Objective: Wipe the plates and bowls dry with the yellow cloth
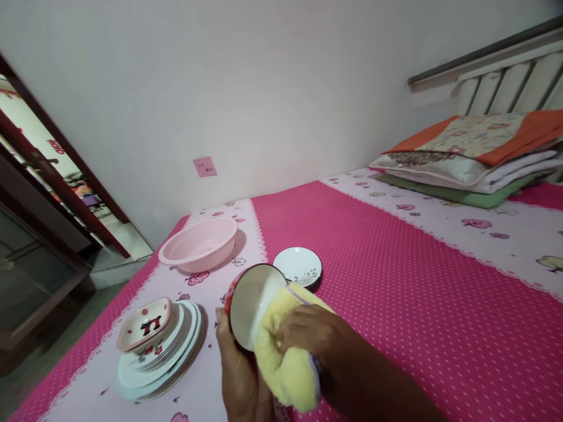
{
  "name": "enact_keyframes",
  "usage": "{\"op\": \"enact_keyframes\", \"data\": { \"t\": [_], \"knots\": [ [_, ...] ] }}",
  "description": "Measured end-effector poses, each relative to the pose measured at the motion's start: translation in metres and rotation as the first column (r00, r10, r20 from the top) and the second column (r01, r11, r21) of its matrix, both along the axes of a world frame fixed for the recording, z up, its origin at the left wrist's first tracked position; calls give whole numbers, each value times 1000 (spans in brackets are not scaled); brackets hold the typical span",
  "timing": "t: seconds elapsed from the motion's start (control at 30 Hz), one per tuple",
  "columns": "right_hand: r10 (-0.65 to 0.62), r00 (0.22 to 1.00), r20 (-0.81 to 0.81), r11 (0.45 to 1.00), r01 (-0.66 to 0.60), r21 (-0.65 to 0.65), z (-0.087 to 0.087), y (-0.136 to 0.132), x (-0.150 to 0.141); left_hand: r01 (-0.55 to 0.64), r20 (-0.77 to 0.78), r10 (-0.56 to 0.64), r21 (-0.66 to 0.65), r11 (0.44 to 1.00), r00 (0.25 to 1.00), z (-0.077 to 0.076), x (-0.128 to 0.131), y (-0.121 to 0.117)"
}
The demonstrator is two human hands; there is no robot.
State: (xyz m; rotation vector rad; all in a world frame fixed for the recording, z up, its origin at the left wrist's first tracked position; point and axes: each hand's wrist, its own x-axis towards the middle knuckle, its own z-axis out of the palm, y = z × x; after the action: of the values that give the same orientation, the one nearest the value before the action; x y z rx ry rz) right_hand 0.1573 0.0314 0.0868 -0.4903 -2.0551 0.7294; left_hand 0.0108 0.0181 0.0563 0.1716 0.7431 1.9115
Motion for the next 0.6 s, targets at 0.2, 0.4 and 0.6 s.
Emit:
{"op": "enact_keyframes", "data": {
  "t": [0.2,0.4,0.6],
  "knots": [
    [-441,896,-48,878,419,-231,-5,21,37,-61,38,53,239,969,998,-24,-33,8],
    [-640,710,-295,755,511,-410,1,27,44,156,33,-172,285,946,984,-39,-31,9],
    [-610,690,-390,784,455,-422,2,26,43,149,-30,-146,152,977,989,-26,-8,9]
  ]
}}
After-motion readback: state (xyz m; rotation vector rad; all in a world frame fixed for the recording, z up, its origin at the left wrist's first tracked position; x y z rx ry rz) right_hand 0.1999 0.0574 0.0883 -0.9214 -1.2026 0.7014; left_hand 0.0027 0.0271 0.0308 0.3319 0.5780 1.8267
